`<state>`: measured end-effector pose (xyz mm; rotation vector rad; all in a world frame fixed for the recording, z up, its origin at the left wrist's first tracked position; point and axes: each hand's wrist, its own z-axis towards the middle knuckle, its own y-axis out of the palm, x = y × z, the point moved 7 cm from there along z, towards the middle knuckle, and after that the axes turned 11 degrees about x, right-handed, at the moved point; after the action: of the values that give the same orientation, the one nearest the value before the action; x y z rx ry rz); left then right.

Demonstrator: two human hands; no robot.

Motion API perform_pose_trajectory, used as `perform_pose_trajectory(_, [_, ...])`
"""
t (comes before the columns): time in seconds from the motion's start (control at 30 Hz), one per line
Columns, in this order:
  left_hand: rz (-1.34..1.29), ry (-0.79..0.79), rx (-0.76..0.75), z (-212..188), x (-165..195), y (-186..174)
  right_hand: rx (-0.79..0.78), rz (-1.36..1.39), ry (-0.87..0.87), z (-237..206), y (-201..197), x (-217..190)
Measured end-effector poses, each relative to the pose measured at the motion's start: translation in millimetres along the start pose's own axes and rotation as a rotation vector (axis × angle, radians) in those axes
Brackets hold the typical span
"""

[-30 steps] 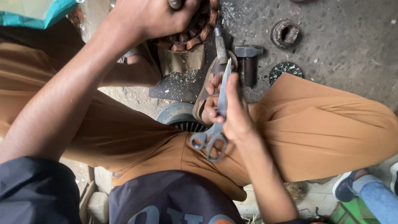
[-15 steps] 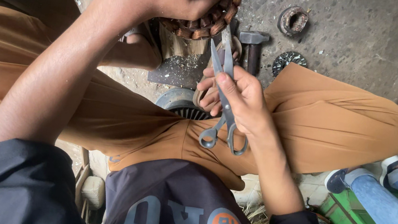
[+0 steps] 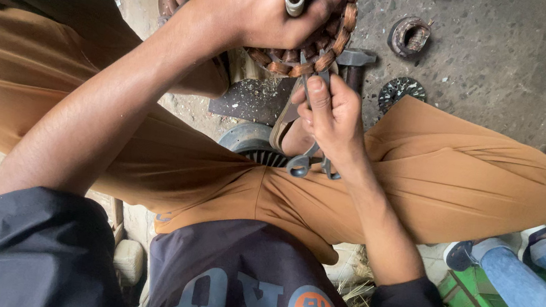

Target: The person sits on the floor and uses a hammer and screwdriver to loosen a component on a circular electrical part. They then use pliers to pull and separate copper wires from the part.

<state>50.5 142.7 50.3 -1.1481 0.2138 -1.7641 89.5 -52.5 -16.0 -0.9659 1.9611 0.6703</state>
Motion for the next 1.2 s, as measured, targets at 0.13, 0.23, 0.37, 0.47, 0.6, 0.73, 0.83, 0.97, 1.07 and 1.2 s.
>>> perform_pose_trajectory(0.13, [-0.106, 0.047, -0.068, 1, -4, 9, -0.01, 0.08, -0.136, 0, 0, 14])
perform_pose_trajectory(0.23, [-0.165, 0.012, -0.126, -2, -10, 21, -0.023, 0.087, -0.095, 1, -3, 28])
perform_pose_trajectory(0.37, [-0.236, 0.037, -0.104, -3, -11, 28, -0.005, 0.045, -0.144, 2, -7, 31])
perform_pose_trajectory(0.47, [-0.308, 0.027, -0.077, -5, -10, 34, 0.007, 0.047, -0.164, 3, -11, 29])
perform_pose_trajectory(0.6, [-0.003, 0.031, -0.174, -14, -14, 47, 0.085, -0.058, 0.099, 11, -16, 47])
perform_pose_trajectory(0.73, [0.56, 0.321, -0.204, -26, 5, 52, 0.085, -0.058, 0.201, 26, -4, 56])
perform_pose_trajectory(0.83, [0.817, 0.444, -0.189, -31, 22, 54, 0.138, -0.088, 0.319, 40, 1, 69])
perform_pose_trajectory(0.97, [0.649, 0.279, -0.186, -22, 8, 44, 0.144, -0.036, 0.237, 46, -1, 72])
perform_pose_trajectory(1.07, [0.134, -0.175, -0.318, -20, -32, 40, 0.058, 0.077, -0.014, 40, -1, 58])
perform_pose_trajectory(1.2, [0.106, 0.023, -0.087, -13, -25, 27, 0.002, 0.117, -0.133, 30, -2, 49])
